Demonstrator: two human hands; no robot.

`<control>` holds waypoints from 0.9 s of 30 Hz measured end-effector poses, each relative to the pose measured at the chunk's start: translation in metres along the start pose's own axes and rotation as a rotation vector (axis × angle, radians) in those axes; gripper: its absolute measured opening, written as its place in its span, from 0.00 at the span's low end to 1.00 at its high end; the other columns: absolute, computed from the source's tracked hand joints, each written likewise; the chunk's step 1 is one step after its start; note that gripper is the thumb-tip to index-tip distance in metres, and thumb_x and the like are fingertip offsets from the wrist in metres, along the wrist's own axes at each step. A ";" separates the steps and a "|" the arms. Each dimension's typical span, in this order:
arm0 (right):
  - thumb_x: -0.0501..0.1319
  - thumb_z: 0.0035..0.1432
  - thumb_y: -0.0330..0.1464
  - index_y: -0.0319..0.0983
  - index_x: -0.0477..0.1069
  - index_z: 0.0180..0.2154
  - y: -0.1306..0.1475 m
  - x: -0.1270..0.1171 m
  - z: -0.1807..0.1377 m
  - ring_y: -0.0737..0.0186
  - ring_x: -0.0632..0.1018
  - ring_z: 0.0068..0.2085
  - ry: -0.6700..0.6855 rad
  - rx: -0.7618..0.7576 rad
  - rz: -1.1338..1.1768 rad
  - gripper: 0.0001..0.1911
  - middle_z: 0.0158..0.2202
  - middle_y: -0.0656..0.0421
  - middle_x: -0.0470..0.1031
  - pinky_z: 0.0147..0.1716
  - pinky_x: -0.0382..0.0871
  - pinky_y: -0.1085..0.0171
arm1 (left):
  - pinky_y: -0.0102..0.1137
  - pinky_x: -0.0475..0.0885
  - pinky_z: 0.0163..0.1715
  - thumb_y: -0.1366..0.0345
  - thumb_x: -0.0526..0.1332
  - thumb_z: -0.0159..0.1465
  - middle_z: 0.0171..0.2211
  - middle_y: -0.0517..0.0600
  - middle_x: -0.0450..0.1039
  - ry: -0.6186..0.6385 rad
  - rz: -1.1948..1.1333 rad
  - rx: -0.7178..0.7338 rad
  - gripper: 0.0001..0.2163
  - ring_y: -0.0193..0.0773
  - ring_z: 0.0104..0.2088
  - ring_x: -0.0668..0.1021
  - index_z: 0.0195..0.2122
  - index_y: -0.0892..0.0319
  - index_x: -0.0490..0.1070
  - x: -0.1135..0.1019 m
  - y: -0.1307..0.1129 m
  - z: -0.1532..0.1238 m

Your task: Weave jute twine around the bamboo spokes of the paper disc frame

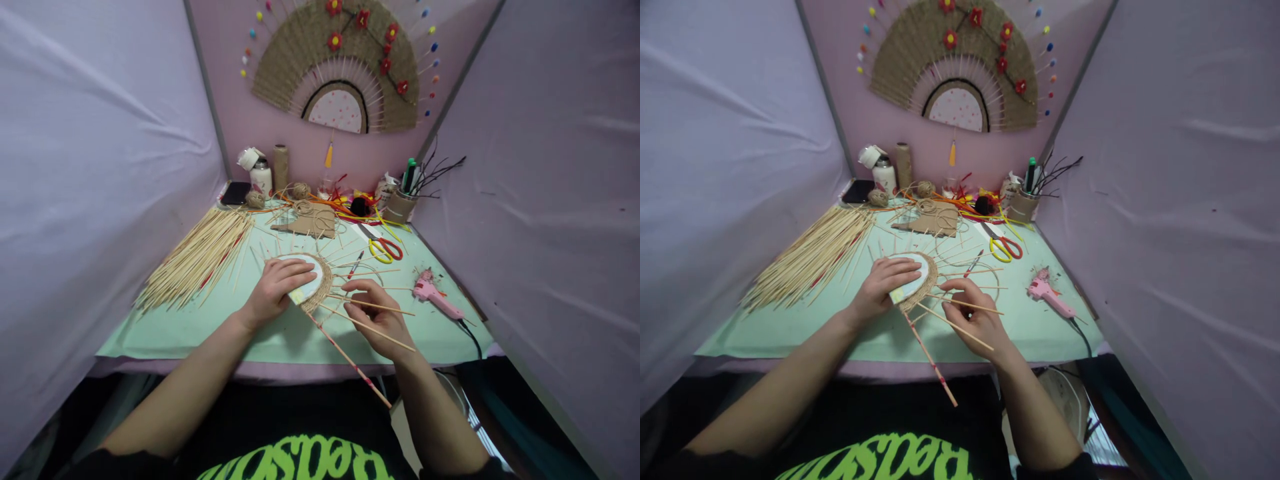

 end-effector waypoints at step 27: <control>0.59 0.59 0.32 0.41 0.65 0.37 -0.007 -0.003 0.001 0.71 0.58 0.20 0.041 0.014 0.044 0.03 0.19 0.68 0.56 0.19 0.50 0.70 | 0.42 0.62 0.51 0.72 0.53 0.66 0.53 0.54 0.74 0.026 -0.026 0.020 0.17 0.43 0.56 0.71 0.55 0.53 0.69 0.005 0.003 -0.003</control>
Point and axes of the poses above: each hand's wrist, its own z-axis towards the middle knuckle, its own x-axis out of the palm, y = z × x, the point moved 3 cm from there along z, towards the middle knuckle
